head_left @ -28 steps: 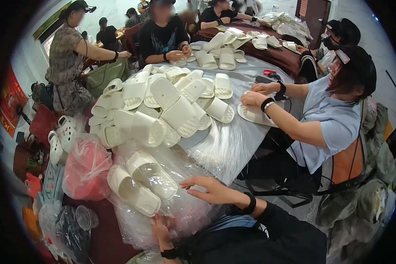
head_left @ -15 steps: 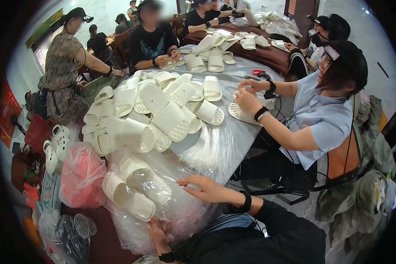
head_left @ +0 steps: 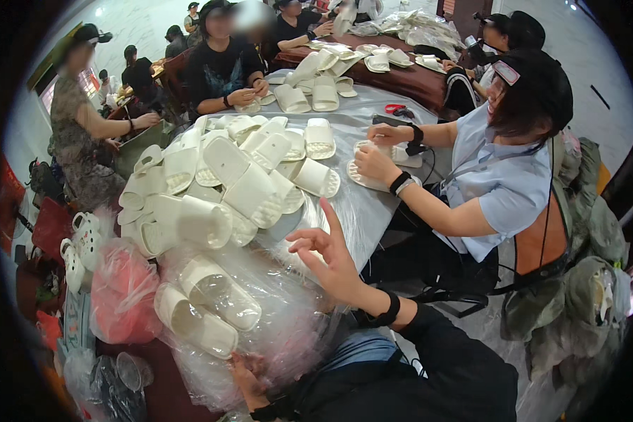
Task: Sorting and packing white slippers into bags at a manufacturing facility.
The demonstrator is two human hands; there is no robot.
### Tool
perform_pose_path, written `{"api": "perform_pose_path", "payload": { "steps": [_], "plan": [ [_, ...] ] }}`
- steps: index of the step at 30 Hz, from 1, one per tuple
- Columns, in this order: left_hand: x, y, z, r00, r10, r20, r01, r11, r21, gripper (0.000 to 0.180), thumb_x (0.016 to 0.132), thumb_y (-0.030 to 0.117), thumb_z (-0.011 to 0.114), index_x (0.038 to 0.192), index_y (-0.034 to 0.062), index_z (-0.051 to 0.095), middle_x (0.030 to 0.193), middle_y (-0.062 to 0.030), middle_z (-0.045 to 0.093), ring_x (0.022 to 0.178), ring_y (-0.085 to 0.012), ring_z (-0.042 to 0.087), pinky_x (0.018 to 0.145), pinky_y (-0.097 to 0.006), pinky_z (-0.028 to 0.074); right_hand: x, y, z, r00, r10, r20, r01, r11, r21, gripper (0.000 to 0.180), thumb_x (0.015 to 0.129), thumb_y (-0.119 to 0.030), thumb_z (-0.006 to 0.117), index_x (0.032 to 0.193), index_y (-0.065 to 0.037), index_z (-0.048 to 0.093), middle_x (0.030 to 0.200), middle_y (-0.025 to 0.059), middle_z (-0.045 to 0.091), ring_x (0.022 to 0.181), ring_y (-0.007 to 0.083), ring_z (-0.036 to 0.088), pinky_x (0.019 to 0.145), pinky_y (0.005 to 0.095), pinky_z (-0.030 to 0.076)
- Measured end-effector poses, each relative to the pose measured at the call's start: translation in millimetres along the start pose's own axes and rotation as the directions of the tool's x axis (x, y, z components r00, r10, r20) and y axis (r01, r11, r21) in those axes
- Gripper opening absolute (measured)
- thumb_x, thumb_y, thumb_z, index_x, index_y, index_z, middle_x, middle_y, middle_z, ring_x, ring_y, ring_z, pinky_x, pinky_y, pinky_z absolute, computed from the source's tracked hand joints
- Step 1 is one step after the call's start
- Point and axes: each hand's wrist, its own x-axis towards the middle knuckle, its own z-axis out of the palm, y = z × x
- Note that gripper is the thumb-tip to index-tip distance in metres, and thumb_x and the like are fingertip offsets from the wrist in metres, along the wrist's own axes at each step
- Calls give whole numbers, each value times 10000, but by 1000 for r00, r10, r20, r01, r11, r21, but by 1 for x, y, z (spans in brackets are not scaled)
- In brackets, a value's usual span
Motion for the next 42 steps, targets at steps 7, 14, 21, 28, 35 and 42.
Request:
{"api": "perform_pose_path", "payload": {
  "steps": [7,14,21,28,35,42],
  "plan": [
    [14,-7,-22,996,-25,84,21,998,58,396,914,473,469,889,80,502,612,-33,512,486,-107,455,415,-237,336,20,-16,-6,970,115,216,-115,993,-11,813,892,-49,510,1449,-156,-72,1010,122,582,872,132,561,849,282,424],
    [9,1,-2,993,15,117,-17,1000,18,358,922,415,487,764,97,531,492,16,421,388,-69,345,372,-227,301,28,-26,-1,975,80,207,-85,996,16,721,854,-51,532,1424,-120,96,920,77,587,808,124,535,789,265,415],
    [27,-13,-38,989,-41,145,29,996,82,464,922,463,460,699,58,511,497,3,443,394,-61,316,374,-223,203,13,-26,-13,644,-384,661,678,687,-261,96,742,-62,663,739,-29,573,892,119,582,794,280,549,678,362,445],
    [21,-16,-26,996,-1,88,-2,999,35,369,943,403,453,756,85,466,511,-8,447,379,-62,283,361,-230,201,-11,-3,-2,628,-332,704,652,719,-242,122,759,-133,645,760,-23,592,910,112,585,817,276,550,736,364,434],
    [13,-9,-22,988,-34,150,34,999,2,372,945,405,446,736,98,454,517,-13,454,384,-63,282,365,-226,211,-1,-19,4,550,-628,550,821,287,-493,488,766,-205,654,1211,-63,515,1377,161,359,1234,342,397,989,519,309],
    [23,-12,-28,997,-11,82,7,999,49,360,936,417,460,755,106,474,521,2,452,406,-58,319,376,-219,227,-33,-44,0,723,-369,584,649,651,-393,392,766,-188,637,1091,19,563,1231,191,508,1150,361,474,985,503,329]
  ]
}}
